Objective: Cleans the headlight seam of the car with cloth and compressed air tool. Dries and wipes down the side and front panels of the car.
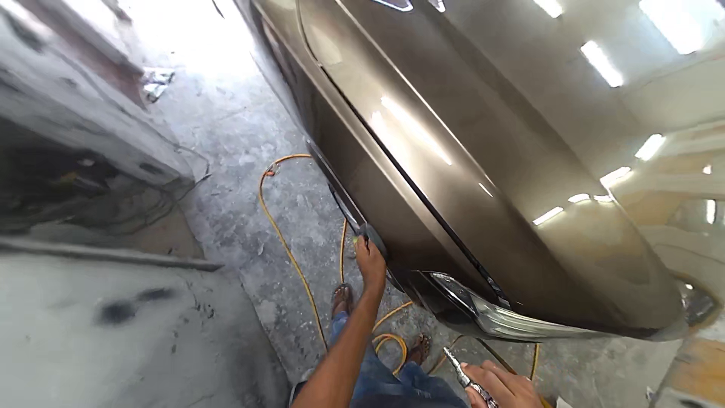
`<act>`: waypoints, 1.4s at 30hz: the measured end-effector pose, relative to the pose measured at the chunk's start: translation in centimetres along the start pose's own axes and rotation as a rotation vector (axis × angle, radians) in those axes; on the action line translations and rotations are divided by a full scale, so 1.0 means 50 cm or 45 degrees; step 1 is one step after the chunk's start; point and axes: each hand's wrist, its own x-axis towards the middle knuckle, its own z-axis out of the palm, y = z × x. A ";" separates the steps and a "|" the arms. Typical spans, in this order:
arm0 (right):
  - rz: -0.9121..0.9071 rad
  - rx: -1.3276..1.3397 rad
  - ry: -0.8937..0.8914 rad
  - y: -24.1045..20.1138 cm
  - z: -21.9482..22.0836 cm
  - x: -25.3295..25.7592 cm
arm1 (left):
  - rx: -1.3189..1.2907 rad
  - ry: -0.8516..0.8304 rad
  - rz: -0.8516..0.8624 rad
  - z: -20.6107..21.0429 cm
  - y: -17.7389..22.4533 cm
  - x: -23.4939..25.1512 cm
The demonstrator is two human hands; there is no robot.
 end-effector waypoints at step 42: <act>1.000 -0.133 1.199 -0.287 0.479 0.232 | 0.704 -1.301 2.778 0.020 0.256 0.303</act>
